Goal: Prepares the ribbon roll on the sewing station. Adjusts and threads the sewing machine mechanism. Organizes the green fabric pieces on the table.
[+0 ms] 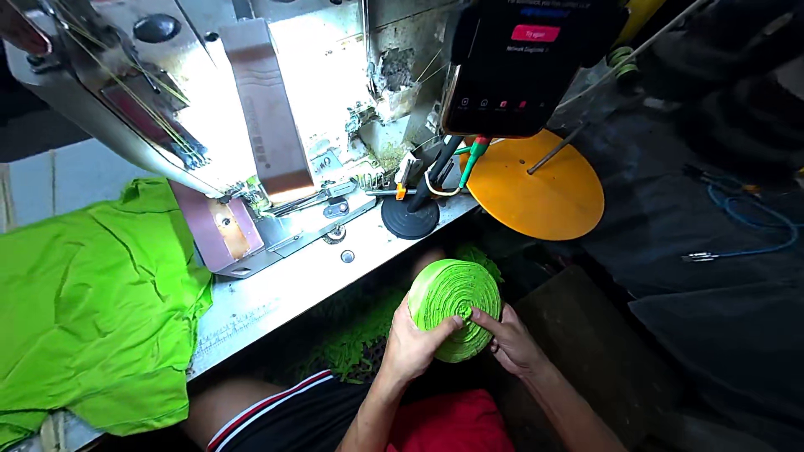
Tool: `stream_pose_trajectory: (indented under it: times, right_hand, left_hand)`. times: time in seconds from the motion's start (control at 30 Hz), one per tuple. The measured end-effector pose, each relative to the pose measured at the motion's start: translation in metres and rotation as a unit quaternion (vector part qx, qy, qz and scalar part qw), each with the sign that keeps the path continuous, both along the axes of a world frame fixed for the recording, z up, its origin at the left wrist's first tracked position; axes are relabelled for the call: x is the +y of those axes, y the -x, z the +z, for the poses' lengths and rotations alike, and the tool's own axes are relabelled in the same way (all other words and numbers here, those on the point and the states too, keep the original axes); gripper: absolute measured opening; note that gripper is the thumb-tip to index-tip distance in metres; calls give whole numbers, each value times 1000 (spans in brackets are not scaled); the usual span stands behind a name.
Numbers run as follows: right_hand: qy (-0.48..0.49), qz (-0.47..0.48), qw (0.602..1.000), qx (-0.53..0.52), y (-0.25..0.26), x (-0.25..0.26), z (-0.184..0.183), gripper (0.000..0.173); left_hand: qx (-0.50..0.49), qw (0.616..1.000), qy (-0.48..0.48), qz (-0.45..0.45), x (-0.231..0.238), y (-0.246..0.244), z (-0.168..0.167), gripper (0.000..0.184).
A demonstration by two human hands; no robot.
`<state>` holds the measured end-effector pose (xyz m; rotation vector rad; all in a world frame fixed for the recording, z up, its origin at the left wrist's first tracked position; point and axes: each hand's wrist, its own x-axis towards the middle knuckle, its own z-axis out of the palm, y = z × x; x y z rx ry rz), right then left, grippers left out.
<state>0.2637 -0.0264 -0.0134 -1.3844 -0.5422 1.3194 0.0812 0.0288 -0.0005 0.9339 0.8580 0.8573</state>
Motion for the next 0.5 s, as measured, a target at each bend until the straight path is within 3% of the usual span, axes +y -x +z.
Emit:
stream_pose_trajectory:
  times: [0.1,0.23,0.4,0.5]
  right_hand:
    - [-26,0,999,29,2,-1,7,74]
    - [-114,8,993,4,-4,-1,31,58]
    - [-193,-23,978,-81,-48,2,89,62]
    - [-219,-54,969,-101,-88,18,125,64]
  left_hand:
    - [-91,995,42,-26,2,7,1,57]
    - [-175,982,54,-49,3,4,12,56]
    - [-219,968,-6,-123,26,-42,63,62]
    - [-188,968,-40,-159,56,-88,105,50]
